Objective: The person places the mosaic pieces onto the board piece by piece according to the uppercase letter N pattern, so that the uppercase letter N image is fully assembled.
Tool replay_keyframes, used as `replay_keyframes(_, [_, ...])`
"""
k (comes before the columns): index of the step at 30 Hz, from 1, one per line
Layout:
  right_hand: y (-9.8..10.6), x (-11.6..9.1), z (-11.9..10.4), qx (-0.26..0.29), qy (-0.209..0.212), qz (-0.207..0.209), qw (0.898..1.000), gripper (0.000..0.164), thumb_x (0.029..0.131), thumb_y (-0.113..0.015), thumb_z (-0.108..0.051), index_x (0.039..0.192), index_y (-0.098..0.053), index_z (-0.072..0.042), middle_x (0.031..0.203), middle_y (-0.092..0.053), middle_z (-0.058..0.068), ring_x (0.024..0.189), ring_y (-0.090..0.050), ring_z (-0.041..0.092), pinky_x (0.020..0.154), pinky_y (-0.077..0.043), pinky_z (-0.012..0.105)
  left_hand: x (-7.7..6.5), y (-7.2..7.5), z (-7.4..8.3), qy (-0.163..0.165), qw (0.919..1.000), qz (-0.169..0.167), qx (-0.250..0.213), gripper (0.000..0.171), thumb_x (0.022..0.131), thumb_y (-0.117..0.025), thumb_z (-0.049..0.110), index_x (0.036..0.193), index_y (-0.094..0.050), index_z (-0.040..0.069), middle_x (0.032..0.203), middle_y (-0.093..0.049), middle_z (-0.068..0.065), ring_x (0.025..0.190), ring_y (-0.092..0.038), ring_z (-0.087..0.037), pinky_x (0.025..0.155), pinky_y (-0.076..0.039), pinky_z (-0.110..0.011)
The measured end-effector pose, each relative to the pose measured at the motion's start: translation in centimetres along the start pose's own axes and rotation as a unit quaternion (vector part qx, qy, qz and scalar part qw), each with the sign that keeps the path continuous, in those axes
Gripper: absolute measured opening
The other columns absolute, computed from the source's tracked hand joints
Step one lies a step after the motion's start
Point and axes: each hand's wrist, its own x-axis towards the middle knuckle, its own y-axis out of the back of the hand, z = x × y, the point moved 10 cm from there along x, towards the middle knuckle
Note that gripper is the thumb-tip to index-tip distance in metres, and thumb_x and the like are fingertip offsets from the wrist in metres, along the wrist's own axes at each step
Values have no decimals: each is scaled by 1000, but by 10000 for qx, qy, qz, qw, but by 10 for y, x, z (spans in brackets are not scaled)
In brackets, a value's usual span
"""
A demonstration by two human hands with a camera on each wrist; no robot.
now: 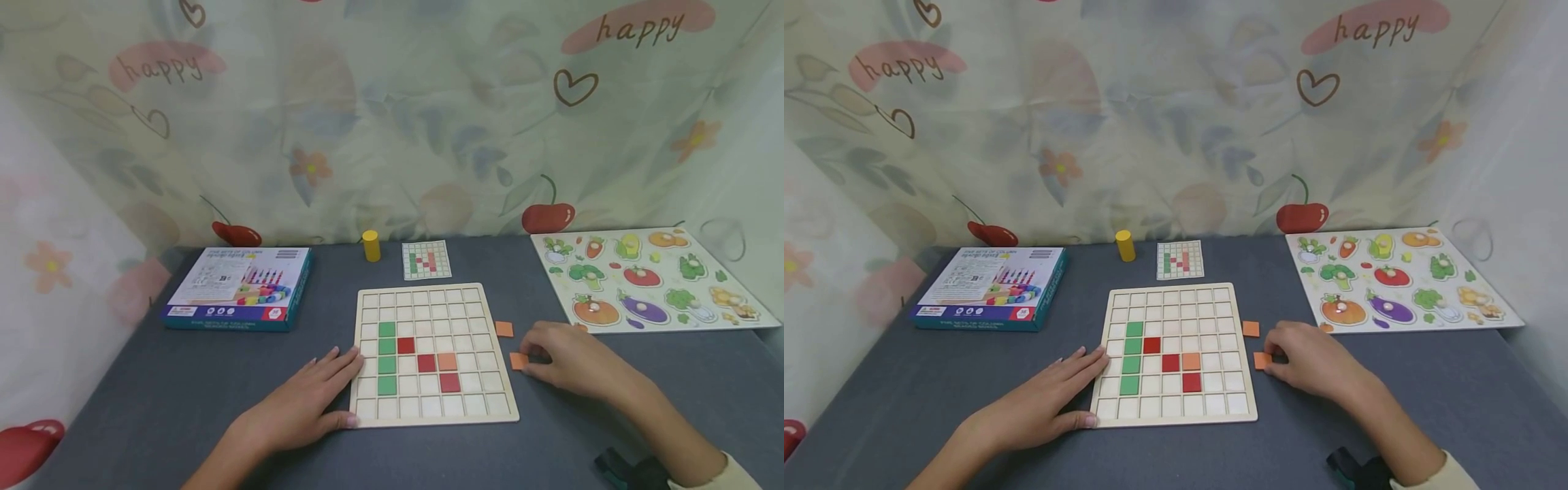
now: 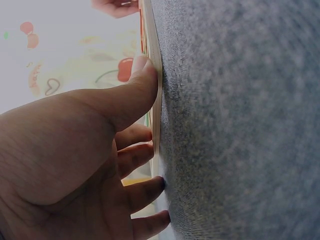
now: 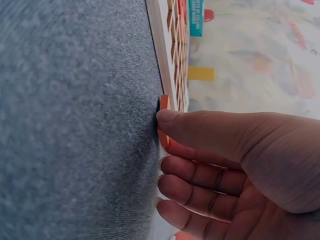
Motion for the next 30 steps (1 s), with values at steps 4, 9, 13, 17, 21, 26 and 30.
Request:
replay_keyframes(4, [2, 3, -2, 18, 17, 4, 10000, 16, 80, -86, -20, 88, -71, -20, 82, -57, -10, 74, -52, 9, 67, -49, 33, 0, 1, 0, -6, 10000, -6, -9, 88, 91, -62, 59, 161, -27, 20, 165, -24, 1, 151, -16, -31, 116, -20, -61])
replay_keyframes(9, [3, 11, -9, -22, 136, -4, 9999, 14, 81, -85, -20, 87, -71, -20, 82, -57, -11, 74, -53, 8, 67, -50, 34, 0, 0, 0, 8, 10000, -33, 3, 87, 91, -62, 59, 161, -27, 20, 165, -24, 1, 151, -16, -32, 116, -20, -61])
replay_keyframes(13, [1, 20, -17, -43, 138, -31, 9999, 16, 82, -85, -24, 83, -69, -20, 77, -53, -9, 68, -48, 7, 60, -44, 29, 1, 0, -1, 30, 10000, -50, 30, 88, 91, -62, 60, 161, -27, 21, 165, -23, 1, 151, -16, -31, 116, -20, -60])
replay_keyframes(17, [0, 28, -26, 20, 259, -44, 9997, 16, 82, -85, -24, 83, -69, -20, 76, -52, -9, 68, -47, 8, 61, -42, 29, 1, 0, -1, 17, 10000, -40, 51, 87, 91, -62, 59, 161, -27, 20, 165, -23, 1, 151, -17, -31, 116, -20, -60])
replay_keyframes(21, [-2, 36, -35, 171, 377, -80, 9991, 14, 82, -84, -19, 88, -72, -16, 77, -54, -10, 71, -50, 9, 65, -45, 31, 0, 0, 0, -3, 10000, -17, 55, 87, 91, -62, 59, 161, -27, 20, 165, -24, 1, 151, -17, -31, 116, -20, -60])
replay_keyframes(26, [-7, 49, -43, 294, 451, -47, 9985, 13, 81, -83, -14, 88, -72, -14, 74, -55, -9, 70, -48, 9, 63, -43, 30, 0, 0, 1, -39, 10000, 11, 29, 87, 91, -62, 59, 161, -27, 20, 165, -24, 1, 151, -17, -32, 116, -20, -60])
replay_keyframes(30, [-9, 58, -49, 379, 483, 3, 9981, 10, 82, -80, -12, 84, -70, -14, 72, -55, -9, 68, -48, 10, 62, -43, 30, -1, 1, 0, -53, 10000, 25, 40, 87, 91, -62, 59, 161, -27, 20, 165, -24, 0, 151, -17, -32, 116, -20, -60])
